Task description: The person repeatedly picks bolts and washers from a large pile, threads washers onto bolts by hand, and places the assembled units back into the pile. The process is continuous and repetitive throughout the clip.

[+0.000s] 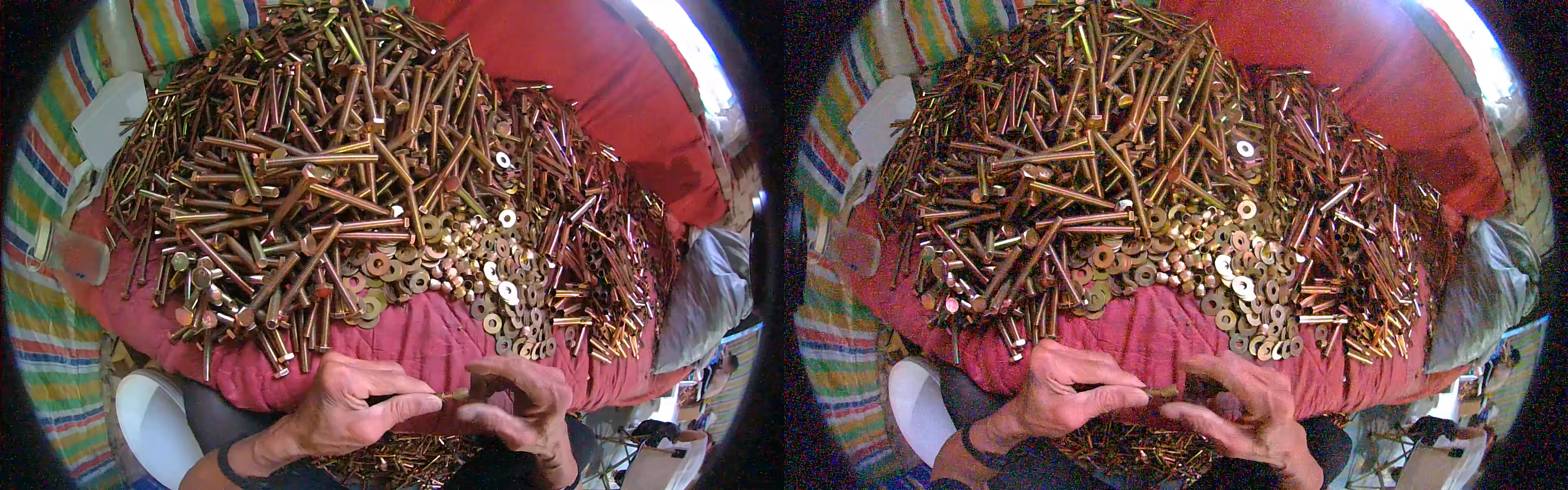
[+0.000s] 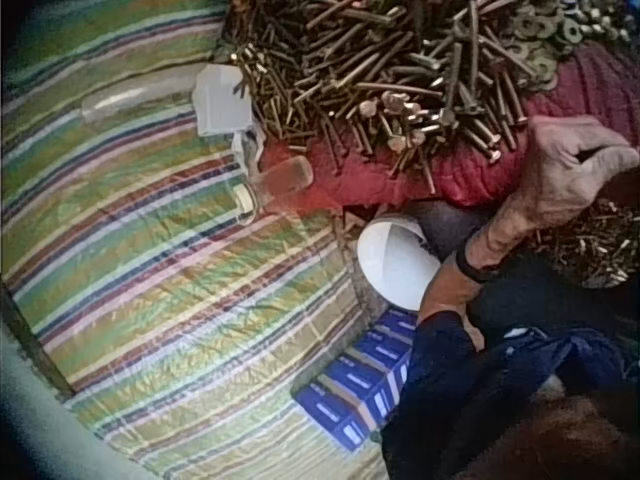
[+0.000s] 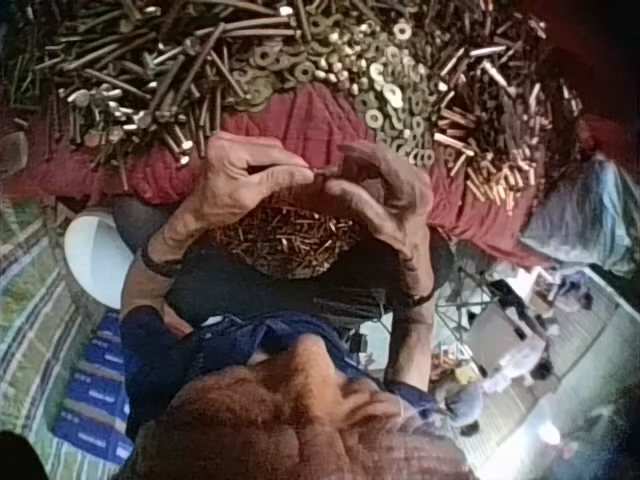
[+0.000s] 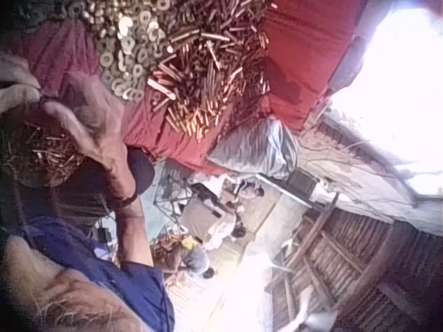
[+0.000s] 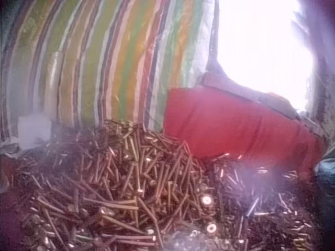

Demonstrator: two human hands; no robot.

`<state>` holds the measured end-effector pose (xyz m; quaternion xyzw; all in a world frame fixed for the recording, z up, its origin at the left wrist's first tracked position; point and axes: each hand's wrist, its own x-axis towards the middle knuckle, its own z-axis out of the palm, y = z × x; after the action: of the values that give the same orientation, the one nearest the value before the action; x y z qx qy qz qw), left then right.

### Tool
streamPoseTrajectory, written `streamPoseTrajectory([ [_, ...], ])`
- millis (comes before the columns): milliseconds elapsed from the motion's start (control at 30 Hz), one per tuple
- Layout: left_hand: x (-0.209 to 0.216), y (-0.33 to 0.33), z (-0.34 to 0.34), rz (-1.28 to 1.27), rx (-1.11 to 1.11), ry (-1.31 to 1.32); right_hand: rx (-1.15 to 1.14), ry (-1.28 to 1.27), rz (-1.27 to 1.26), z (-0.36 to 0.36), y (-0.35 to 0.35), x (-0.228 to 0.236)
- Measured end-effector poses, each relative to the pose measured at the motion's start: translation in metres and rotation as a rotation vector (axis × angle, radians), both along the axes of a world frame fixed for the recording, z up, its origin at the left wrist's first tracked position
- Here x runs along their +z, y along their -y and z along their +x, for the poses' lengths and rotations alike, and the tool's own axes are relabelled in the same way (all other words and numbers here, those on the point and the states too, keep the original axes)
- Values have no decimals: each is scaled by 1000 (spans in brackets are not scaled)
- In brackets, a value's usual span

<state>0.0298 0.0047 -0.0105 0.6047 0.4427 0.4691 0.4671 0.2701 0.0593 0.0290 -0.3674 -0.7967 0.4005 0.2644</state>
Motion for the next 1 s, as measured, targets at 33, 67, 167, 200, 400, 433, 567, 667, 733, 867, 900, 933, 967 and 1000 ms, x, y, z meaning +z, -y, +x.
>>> streamPoseTrajectory([
  [33,0,0,-1,-12,2,4,-8,7,45,0,0,0],
  [67,0,-1,-1,-5,-16,12,49,24,104,-2,-1,-1],
  [167,0,-1,1,-14,-61,52,119,116,202,1,0,-1],
  [200,0,-1,2,-20,-68,69,147,94,167,1,0,-2],
  [400,2,0,0,-101,-46,79,66,7,98,4,0,-3],
  [433,2,0,0,-101,-36,103,73,71,127,2,0,-3],
  [567,2,-2,0,-145,-59,129,161,76,214,-2,-1,-1],
  [667,4,0,-2,-272,-102,156,35,-9,-14,-7,3,-4],
  [733,5,2,-4,-398,-95,189,83,52,104,-4,5,-5],
  [867,8,-1,-2,-157,-366,-7,111,108,227,11,-4,2],
  [900,10,-2,-1,80,-258,-129,128,129,257,16,-11,3],
  [933,13,-3,-1,285,-145,-270,-119,262,235,27,-12,11],
  [967,16,-3,-1,489,-29,-405,-275,285,280,37,-23,13],
  [1000,20,-5,-6,582,112,-451,-371,284,331,48,-35,14],
])
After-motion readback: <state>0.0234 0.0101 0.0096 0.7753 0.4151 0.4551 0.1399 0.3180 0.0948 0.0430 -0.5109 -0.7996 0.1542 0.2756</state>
